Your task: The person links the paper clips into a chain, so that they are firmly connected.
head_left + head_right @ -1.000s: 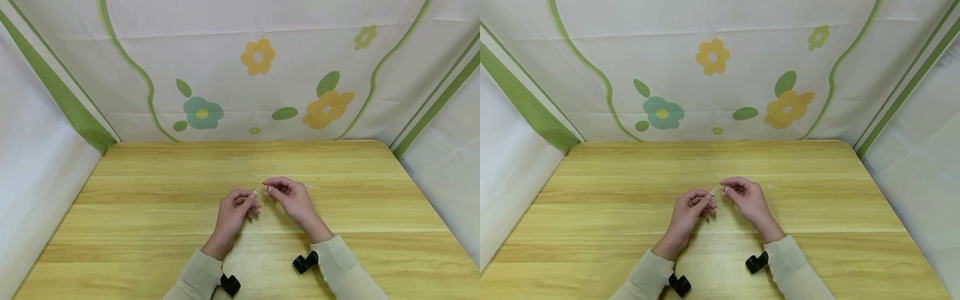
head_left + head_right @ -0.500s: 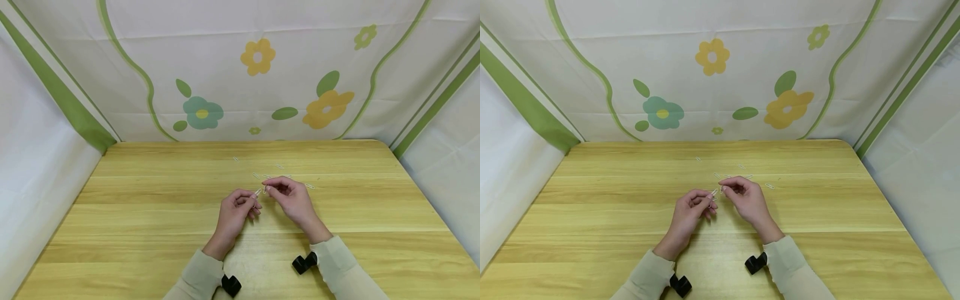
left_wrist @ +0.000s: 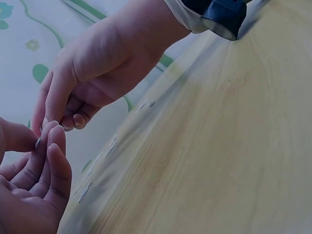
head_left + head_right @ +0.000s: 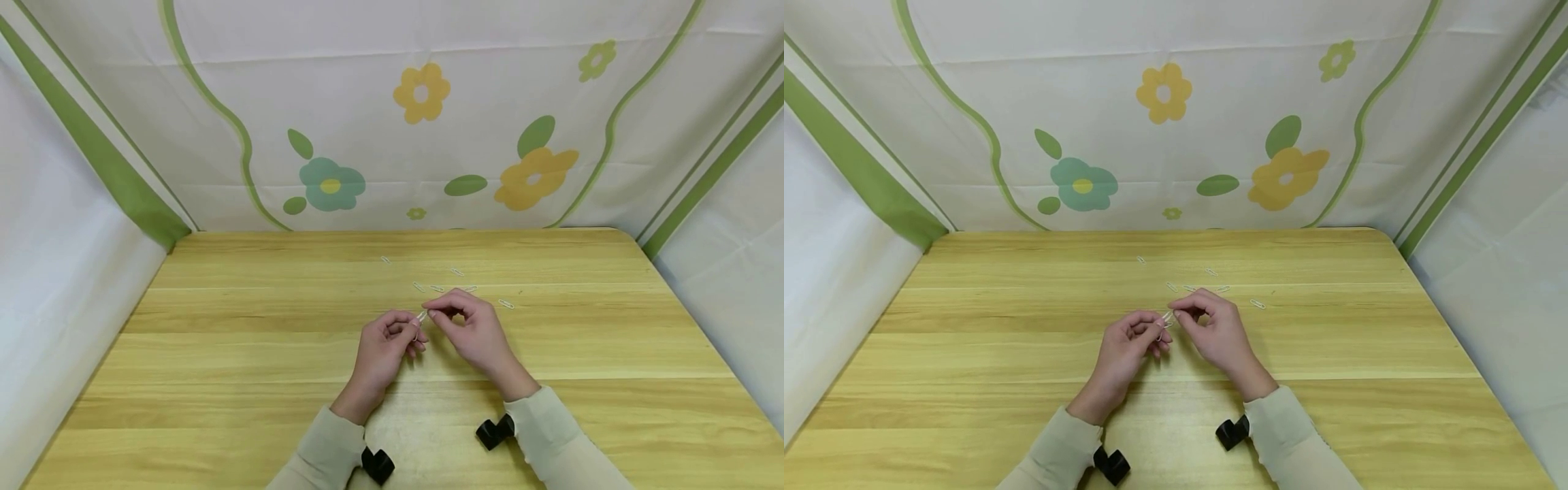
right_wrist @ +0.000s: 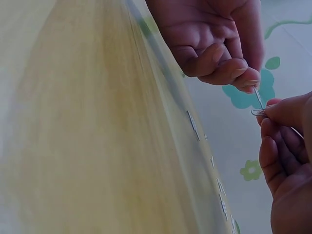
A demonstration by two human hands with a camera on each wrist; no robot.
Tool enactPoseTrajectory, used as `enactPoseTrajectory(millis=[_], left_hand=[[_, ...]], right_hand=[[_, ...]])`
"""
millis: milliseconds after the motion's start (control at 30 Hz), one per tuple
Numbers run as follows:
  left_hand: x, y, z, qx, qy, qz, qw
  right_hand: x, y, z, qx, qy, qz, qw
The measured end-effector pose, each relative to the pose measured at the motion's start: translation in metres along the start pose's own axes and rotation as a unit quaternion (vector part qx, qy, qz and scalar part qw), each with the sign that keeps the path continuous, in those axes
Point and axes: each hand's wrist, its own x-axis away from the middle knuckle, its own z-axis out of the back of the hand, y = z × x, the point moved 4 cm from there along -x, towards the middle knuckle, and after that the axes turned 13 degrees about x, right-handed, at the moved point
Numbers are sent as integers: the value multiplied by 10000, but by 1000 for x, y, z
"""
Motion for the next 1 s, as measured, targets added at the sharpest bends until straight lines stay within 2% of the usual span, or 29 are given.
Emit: enactPoseTrajectory(millis=[267,467,800,1000], left_hand=[[0,0,1,71,44,20,10000],[0,-1,3,88,92,2,9999],[-1,0,4,346,195,-4,9992],[0,1,3,412,60,31,9991]], right_hand=[[0,-2,-1,315,-78,328,9989],[0,-2,-3,381,-337,285,9983],[0,3,-3,664,-768,-182,9947],[-2,10,2,161,-952,-640,9933]])
